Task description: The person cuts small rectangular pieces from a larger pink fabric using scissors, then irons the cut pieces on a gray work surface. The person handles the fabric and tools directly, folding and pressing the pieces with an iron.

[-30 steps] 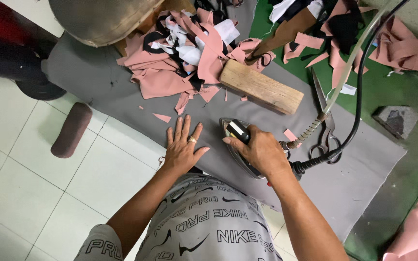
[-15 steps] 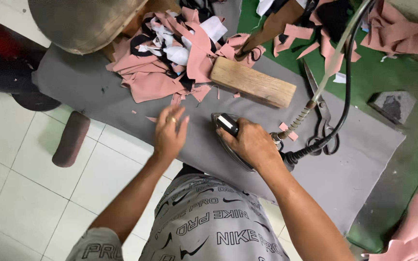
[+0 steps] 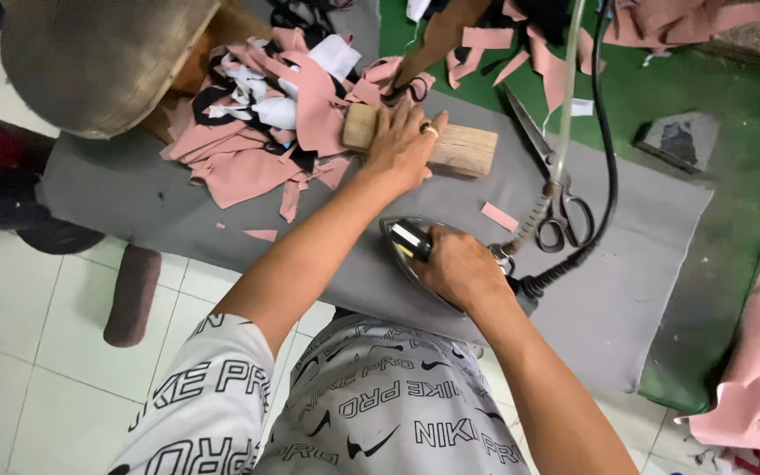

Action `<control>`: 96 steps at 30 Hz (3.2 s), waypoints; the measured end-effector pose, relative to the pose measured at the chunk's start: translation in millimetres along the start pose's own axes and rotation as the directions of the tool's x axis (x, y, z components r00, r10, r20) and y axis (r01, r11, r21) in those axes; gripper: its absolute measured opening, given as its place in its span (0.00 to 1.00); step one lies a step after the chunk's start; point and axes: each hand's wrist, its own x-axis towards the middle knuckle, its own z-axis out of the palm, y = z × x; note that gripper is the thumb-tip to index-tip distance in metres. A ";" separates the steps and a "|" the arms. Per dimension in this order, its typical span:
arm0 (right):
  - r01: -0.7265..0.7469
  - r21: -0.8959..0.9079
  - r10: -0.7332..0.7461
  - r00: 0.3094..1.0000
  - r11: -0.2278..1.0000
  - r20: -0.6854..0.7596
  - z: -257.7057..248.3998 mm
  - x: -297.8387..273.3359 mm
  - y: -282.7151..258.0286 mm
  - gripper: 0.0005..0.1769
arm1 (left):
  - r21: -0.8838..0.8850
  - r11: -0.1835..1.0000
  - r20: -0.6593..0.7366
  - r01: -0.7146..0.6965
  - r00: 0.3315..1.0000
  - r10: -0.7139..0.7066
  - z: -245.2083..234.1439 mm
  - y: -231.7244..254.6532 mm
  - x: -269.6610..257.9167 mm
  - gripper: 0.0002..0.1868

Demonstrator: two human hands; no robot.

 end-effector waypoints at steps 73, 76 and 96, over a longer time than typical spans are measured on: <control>-0.274 0.068 0.271 0.962 0.959 0.041 -22.5 -115.9 178.7 0.22 | -0.115 0.812 0.121 -0.573 0.803 0.584 43.5 40.7 -122.5 0.45; -0.267 0.152 0.274 0.962 0.952 -0.024 -27.6 -116.1 184.5 0.24 | -0.083 0.819 0.124 -0.568 0.810 0.574 38.9 31.0 -123.3 0.44; 0.164 0.230 0.002 0.810 0.959 -0.586 139.6 -11.5 155.8 0.08 | -0.031 0.874 -0.396 -0.485 0.809 0.435 114.5 35.9 -179.1 0.19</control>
